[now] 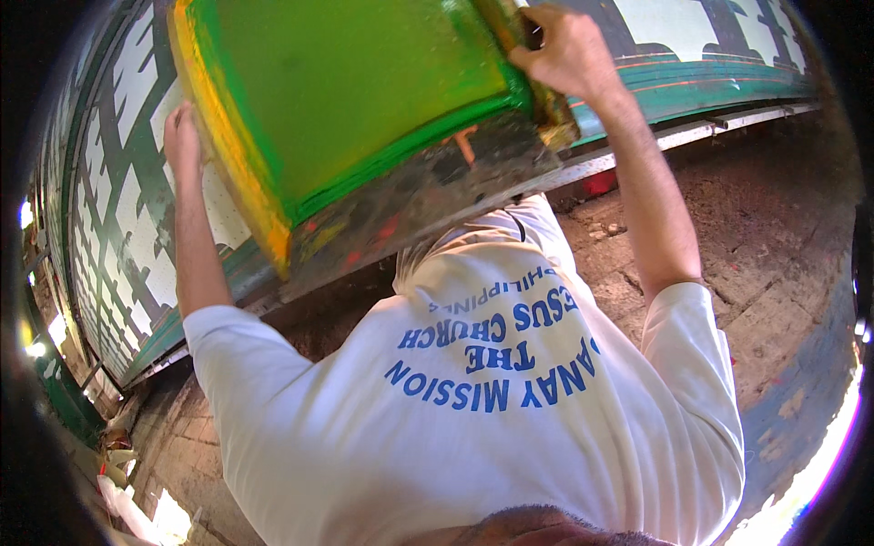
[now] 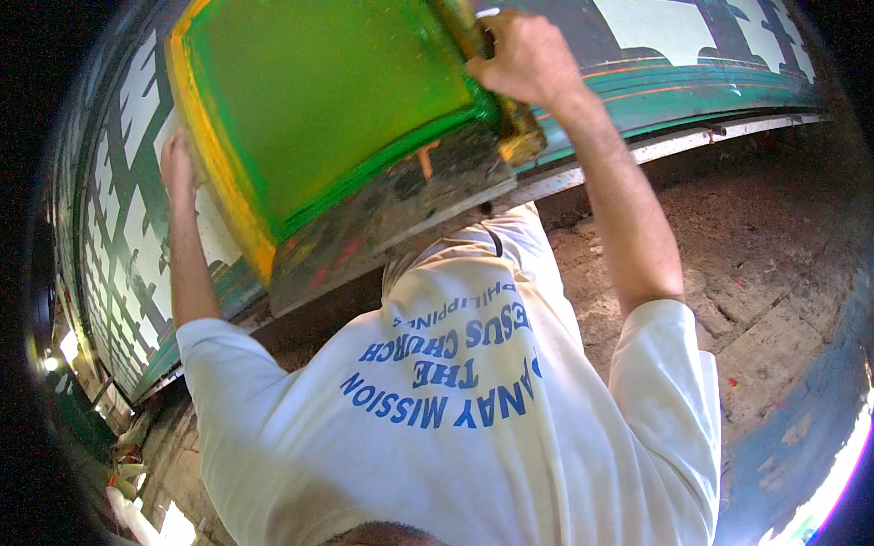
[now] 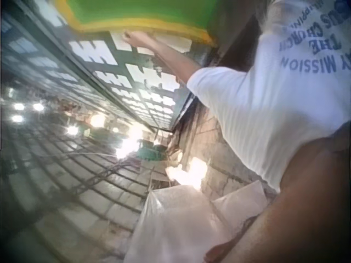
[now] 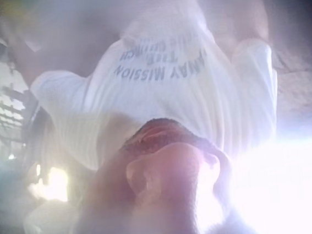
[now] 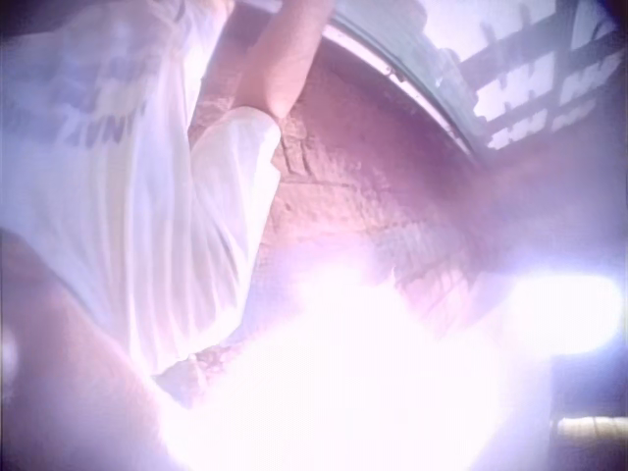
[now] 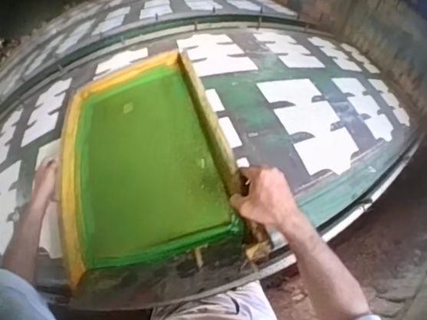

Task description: The person uses a squeegee to spread green ink across a screen-printing frame and repeatedly presses the frame against a large curved surface to transfer the ink. The person repositions the frame multiple times and continues the printing cycle throughout the clip.

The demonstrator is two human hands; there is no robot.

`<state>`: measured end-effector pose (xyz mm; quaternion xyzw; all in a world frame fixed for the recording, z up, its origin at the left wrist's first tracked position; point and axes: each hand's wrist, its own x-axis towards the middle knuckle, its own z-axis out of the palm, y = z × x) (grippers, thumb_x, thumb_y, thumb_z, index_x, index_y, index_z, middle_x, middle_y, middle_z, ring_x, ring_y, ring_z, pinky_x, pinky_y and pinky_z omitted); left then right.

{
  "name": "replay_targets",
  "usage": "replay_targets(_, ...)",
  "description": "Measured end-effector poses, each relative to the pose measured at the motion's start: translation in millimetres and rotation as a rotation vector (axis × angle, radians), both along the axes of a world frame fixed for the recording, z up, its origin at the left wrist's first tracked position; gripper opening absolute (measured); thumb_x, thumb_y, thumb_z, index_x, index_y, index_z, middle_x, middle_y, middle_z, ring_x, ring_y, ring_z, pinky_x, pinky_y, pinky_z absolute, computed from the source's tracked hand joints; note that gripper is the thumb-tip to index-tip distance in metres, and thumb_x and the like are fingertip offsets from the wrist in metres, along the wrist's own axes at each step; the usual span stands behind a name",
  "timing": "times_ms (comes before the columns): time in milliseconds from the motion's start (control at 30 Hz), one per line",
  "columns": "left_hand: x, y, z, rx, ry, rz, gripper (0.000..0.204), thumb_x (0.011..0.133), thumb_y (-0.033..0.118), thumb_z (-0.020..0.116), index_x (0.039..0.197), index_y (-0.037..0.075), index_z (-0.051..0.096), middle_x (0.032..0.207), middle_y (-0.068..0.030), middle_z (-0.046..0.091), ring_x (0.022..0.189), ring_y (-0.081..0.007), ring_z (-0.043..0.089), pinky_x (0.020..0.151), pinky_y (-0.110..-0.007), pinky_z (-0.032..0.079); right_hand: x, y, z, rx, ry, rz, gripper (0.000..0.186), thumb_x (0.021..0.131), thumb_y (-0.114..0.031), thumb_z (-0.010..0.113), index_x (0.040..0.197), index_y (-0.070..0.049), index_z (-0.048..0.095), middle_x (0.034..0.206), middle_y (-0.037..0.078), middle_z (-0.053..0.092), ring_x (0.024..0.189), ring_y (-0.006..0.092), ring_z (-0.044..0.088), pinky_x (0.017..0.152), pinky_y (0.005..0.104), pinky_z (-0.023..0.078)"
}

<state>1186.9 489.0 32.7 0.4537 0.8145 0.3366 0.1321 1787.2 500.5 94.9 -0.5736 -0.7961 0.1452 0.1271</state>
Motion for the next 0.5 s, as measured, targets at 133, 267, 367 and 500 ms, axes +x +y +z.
replay_targets(133, 86, 23, -10, 0.018, -0.002, 0.018, 0.052, 0.102, 0.042, 0.064, 0.133, 0.0, 0.067, 0.133, -0.0166, 0.069, 0.124, -0.029, 0.064, 0.107, -0.038, 0.046, 75, 16, 5, -0.01, 0.184, 0.012, 0.03, 0.071, -0.019, 0.072, 0.091, 0.004, 0.068, 0.083, 0.027, 0.068, 0.077, 0.0445, 0.068, 0.069, 0.0508, 0.053)
replay_targets(267, 126, 24, -9, -0.035, -0.024, 0.047, 0.053, 0.103, 0.042, 0.063, 0.135, 0.0, 0.064, 0.133, -0.0161, 0.068, 0.122, -0.028, 0.063, 0.107, -0.038, 0.045, 110, 17, -9, -0.123, 0.165, -0.025, 0.028, 0.072, -0.017, 0.072, 0.09, 0.003, 0.067, 0.087, 0.027, 0.066, 0.08, 0.044, 0.066, 0.071, 0.0517, 0.052)
replay_targets(367, 135, 29, -10, -0.044, 0.043, 0.074, 0.053, 0.102, 0.044, 0.063, 0.134, 0.002, 0.065, 0.132, -0.0155, 0.069, 0.122, -0.0288, 0.064, 0.106, -0.039, 0.046, 124, 17, -25, -0.036, 0.185, 0.029, 0.029, 0.072, -0.019, 0.073, 0.09, 0.002, 0.066, 0.087, 0.025, 0.066, 0.086, 0.0448, 0.067, 0.075, 0.0519, 0.052)
replay_targets(500, 134, 33, -18, -0.097, 0.113, 0.1, 0.052, 0.102, 0.047, 0.061, 0.134, 0.007, 0.065, 0.131, -0.0145, 0.071, 0.122, -0.0311, 0.065, 0.107, -0.041, 0.047, 133, 16, -45, -0.093, 0.153, -0.011, 0.031, 0.075, -0.023, 0.072, 0.096, -0.001, 0.071, 0.096, 0.026, 0.071, 0.091, 0.046, 0.07, 0.08, 0.0524, 0.056)
